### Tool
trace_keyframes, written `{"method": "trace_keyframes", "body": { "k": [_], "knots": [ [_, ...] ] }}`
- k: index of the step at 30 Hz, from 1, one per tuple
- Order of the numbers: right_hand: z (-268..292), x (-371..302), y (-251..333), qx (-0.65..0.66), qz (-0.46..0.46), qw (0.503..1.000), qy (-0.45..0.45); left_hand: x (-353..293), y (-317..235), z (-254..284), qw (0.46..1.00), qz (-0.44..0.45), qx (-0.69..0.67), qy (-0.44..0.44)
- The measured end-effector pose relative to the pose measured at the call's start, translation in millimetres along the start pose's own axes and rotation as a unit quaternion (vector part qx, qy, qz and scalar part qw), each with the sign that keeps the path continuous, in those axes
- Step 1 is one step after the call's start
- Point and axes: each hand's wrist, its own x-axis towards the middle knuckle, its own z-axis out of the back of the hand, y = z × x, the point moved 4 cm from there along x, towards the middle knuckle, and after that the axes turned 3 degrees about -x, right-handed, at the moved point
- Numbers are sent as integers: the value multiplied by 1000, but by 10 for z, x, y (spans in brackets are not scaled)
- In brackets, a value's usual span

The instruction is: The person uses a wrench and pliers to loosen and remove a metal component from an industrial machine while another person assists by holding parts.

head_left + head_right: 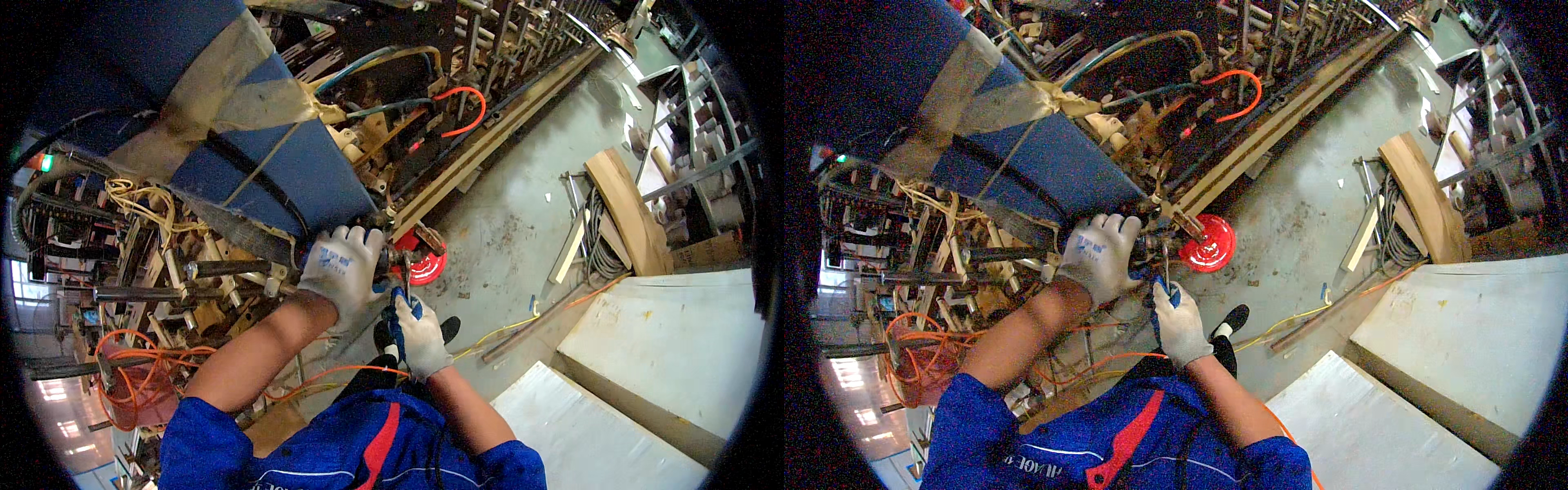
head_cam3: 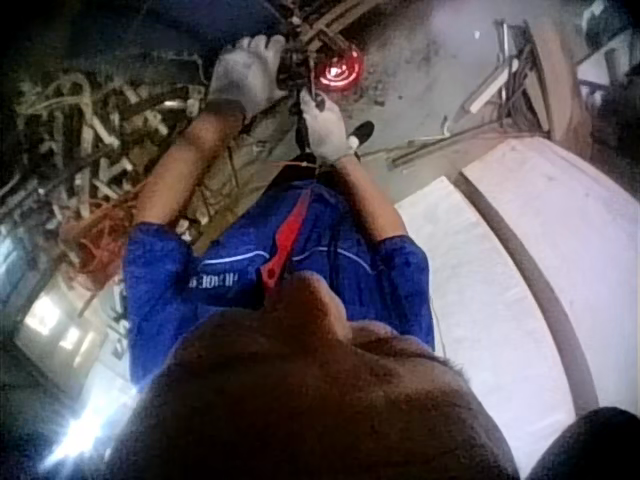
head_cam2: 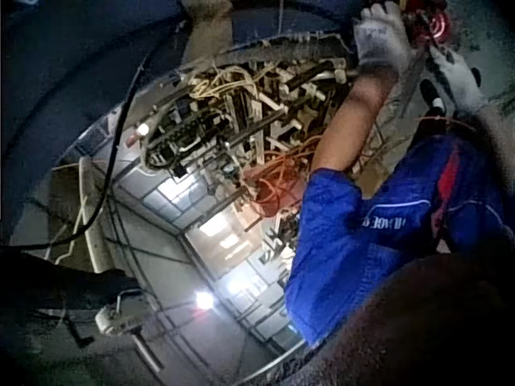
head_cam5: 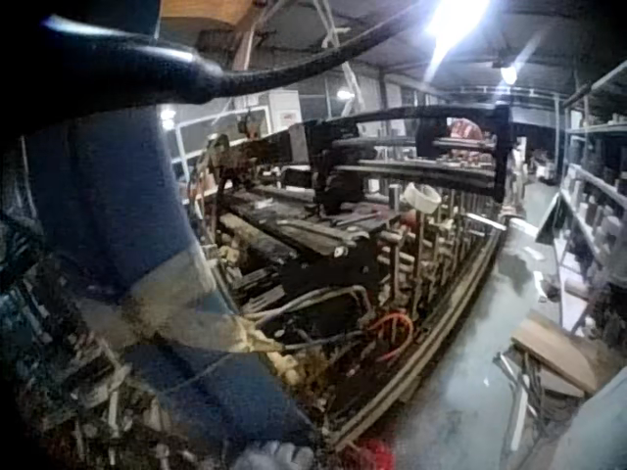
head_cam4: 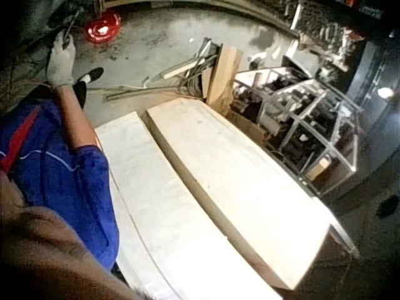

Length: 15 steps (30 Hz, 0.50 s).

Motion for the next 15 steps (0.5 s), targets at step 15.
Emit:
{"method": "trace_keyframes", "body": {
  "k": [15],
  "knots": [
    [-23, -115, 324, -163, 97, 979, -81, 265, -91, 16, 992, 35, -25, 120]
  ]
}}
